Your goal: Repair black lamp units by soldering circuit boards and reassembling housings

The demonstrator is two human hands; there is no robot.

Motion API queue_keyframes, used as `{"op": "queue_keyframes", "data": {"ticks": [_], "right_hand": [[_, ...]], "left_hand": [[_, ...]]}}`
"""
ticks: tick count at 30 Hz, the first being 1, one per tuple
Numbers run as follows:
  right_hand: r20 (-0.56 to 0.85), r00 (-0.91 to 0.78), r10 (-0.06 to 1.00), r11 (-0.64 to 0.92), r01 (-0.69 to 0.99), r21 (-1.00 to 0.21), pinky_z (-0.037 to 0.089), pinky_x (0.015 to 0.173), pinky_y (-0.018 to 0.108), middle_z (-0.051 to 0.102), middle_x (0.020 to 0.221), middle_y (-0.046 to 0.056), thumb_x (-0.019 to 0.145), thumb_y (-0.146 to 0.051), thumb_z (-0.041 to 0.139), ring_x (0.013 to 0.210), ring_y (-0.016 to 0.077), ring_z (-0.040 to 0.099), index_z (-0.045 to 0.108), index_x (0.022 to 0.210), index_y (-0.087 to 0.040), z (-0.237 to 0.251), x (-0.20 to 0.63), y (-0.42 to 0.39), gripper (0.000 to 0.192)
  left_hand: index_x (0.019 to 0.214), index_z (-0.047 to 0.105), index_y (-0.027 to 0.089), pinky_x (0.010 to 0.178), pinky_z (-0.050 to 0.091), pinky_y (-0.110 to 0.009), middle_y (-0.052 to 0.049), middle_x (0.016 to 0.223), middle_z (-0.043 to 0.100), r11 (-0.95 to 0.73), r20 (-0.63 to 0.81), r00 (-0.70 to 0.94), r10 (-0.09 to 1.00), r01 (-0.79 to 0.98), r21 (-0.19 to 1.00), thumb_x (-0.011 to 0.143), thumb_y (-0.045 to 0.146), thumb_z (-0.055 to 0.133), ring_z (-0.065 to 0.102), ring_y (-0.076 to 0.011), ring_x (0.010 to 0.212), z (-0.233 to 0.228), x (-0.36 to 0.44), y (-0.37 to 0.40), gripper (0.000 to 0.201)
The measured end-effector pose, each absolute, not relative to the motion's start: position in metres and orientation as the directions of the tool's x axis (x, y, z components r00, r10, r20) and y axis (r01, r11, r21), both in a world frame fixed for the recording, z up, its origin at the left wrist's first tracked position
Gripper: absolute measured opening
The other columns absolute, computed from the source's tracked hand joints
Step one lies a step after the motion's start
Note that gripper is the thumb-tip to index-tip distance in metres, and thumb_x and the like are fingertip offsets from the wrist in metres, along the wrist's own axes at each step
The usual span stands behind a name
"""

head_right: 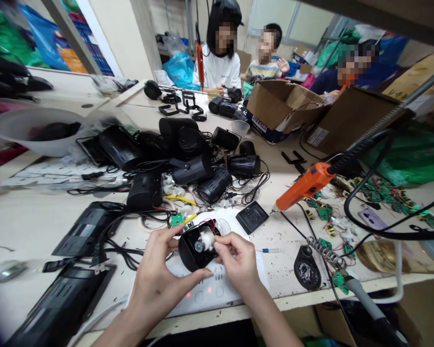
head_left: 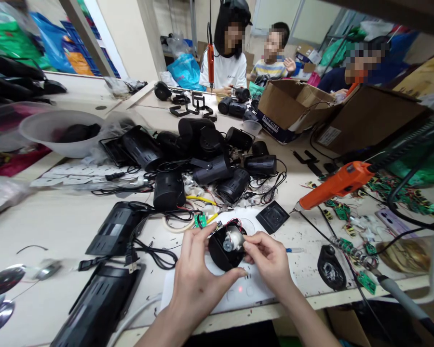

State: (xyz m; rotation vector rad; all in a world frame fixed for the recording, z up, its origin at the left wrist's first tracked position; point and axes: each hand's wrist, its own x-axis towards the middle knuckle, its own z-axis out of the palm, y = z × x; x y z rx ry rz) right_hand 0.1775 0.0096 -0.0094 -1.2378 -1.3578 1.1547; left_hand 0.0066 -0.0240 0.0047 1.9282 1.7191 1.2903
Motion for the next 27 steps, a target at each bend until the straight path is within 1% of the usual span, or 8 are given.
{"op": "queue_keyframes", "data": {"ticks": [3, 7, 10, 12, 14, 19, 23, 27], "right_hand": [[0.078, -0.071, 0.994, 0.089, 0.162, -0.983, 0.053, 0.047, 0.021, 0.066, 0.067, 0.002, 0.084, -0.031, 0.065, 0.050, 0.0122, 0.062, 0.070, 0.079, -0.017, -0.011, 0.179, 0.008, 0.015], [0.133, -0.110, 0.985, 0.159, 0.291, -0.943, 0.054, 0.052, 0.022, 0.066, 0.069, 0.002, 0.089, -0.030, 0.059, 0.055, 0.0135, 0.064, 0.068, 0.085, -0.018, -0.013, 0.183, 0.008, 0.016], [0.160, -0.154, 0.975, 0.207, 0.366, -0.907, 0.054, 0.053, 0.022, 0.063, 0.067, 0.000, 0.092, -0.028, 0.055, 0.056, 0.0135, 0.063, 0.066, 0.098, -0.018, -0.009, 0.184, 0.009, 0.016], [0.200, -0.167, 0.966, 0.253, 0.414, -0.874, 0.053, 0.053, 0.022, 0.061, 0.065, -0.001, 0.092, -0.026, 0.053, 0.055, 0.0130, 0.061, 0.064, 0.109, -0.017, -0.005, 0.183, 0.011, 0.022], [0.258, -0.177, 0.950, 0.312, 0.458, -0.833, 0.053, 0.054, 0.022, 0.064, 0.069, 0.000, 0.091, -0.024, 0.053, 0.057, 0.0132, 0.061, 0.065, 0.112, -0.017, 0.000, 0.181, 0.013, 0.025], [0.327, -0.207, 0.922, 0.387, 0.492, -0.780, 0.052, 0.055, 0.023, 0.069, 0.078, 0.004, 0.091, -0.022, 0.052, 0.061, 0.0141, 0.062, 0.070, 0.100, -0.018, 0.005, 0.175, 0.017, 0.021], [0.337, -0.227, 0.914, 0.407, 0.502, -0.764, 0.050, 0.055, 0.023, 0.067, 0.077, 0.004, 0.093, -0.021, 0.050, 0.060, 0.0145, 0.060, 0.069, 0.099, -0.018, 0.004, 0.174, 0.019, 0.020], [0.363, -0.269, 0.892, 0.452, 0.504, -0.736, 0.048, 0.060, 0.025, 0.063, 0.075, 0.004, 0.094, -0.018, 0.047, 0.065, 0.0158, 0.060, 0.068, 0.098, -0.018, 0.005, 0.172, 0.019, 0.021]], "left_hand": [[0.131, 0.043, 0.018, 0.079, 0.060, -0.043, -0.012, 0.111, 0.052, -0.266, 0.433, -0.098, 0.896, 0.661, 0.701, 0.066, 0.057, 0.079, 0.061, -0.0283, 0.101, 0.004, 0.008, -0.024, 0.084], [0.131, 0.043, 0.018, 0.079, 0.060, -0.042, -0.011, 0.110, 0.052, -0.236, 0.402, -0.116, 0.908, 0.650, 0.722, 0.065, 0.053, 0.082, 0.062, -0.0266, 0.097, 0.005, 0.009, -0.023, 0.085], [0.133, 0.041, 0.020, 0.078, 0.060, -0.041, -0.010, 0.113, 0.052, -0.213, 0.369, -0.124, 0.921, 0.634, 0.744, 0.063, 0.048, 0.084, 0.062, -0.0249, 0.095, 0.008, 0.009, -0.021, 0.087], [0.134, 0.040, 0.021, 0.078, 0.060, -0.040, -0.010, 0.114, 0.052, -0.203, 0.357, -0.128, 0.925, 0.628, 0.751, 0.062, 0.048, 0.085, 0.063, -0.0243, 0.094, 0.009, 0.009, -0.019, 0.088], [0.133, 0.041, 0.021, 0.078, 0.061, -0.040, -0.009, 0.114, 0.051, -0.191, 0.346, -0.134, 0.929, 0.626, 0.756, 0.063, 0.049, 0.084, 0.062, -0.0237, 0.094, 0.010, 0.008, -0.017, 0.087], [0.129, 0.045, 0.022, 0.079, 0.062, -0.041, -0.009, 0.117, 0.046, -0.150, 0.311, -0.173, 0.934, 0.601, 0.785, 0.059, 0.047, 0.087, 0.063, -0.0216, 0.092, 0.011, 0.007, -0.014, 0.085], [0.126, 0.046, 0.023, 0.077, 0.062, -0.043, -0.007, 0.115, 0.045, -0.133, 0.302, -0.201, 0.932, 0.586, 0.799, 0.058, 0.046, 0.087, 0.063, -0.0214, 0.089, 0.010, 0.007, -0.015, 0.084], [0.125, 0.046, 0.024, 0.077, 0.062, -0.045, -0.006, 0.110, 0.047, -0.148, 0.306, -0.176, 0.936, 0.593, 0.792, 0.059, 0.048, 0.086, 0.063, -0.0221, 0.089, 0.010, 0.004, -0.017, 0.081]]}}
